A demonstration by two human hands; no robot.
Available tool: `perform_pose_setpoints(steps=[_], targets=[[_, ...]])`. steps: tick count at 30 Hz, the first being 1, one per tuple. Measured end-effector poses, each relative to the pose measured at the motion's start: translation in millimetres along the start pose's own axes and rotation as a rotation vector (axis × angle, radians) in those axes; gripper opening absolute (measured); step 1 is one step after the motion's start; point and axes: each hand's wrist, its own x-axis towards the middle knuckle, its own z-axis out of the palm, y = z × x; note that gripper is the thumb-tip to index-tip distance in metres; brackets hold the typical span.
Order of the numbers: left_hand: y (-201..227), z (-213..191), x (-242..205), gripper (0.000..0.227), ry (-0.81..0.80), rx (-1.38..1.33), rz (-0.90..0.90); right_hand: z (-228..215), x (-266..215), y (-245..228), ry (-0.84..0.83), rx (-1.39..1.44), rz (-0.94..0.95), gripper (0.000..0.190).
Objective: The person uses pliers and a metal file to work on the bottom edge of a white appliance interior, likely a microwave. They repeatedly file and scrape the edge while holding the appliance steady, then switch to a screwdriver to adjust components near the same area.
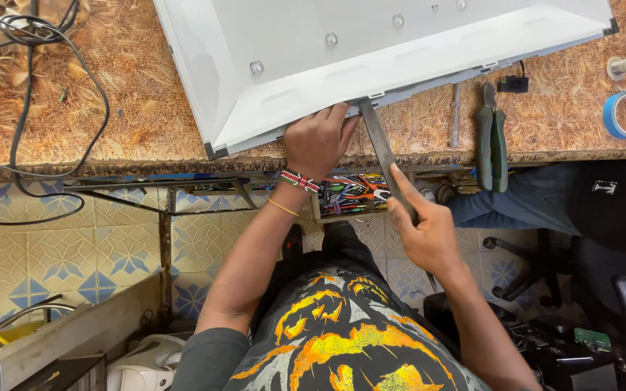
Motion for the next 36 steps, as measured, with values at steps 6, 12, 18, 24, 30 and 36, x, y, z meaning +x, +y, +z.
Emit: perform_pose_setpoints(steps=[6,12,18,24,30,36], targets=[[-4,-1,1,0.024,-0.068,-0.04,0.045,-3,33,-45,-0.023,-0.235,-0.065,0.043],[-1,-16,14,0.03,-0.048,-0.137,0.052,19,83,-36,-0.006,-0.189,-0.187,0.041],[-4,-5,10,0.026,0.058,-0.043,0.123,33,78,-14,0.068,-0.218,-0.28,0.045],[4,10,-7,0.025,0.001,0.044,0.011,22,4,-16,0.084,-0.067,-0.048,0.047],[-2,-5,4,0.052,-0.039,-0.018,0.039,-1,13,-17,0.075,-0.037,-0.052,0.046],[-6,5,-1,0.081,-0.017,0.022,0.076,14,36,-40,0.03,-0.192,-0.053,0.045]])
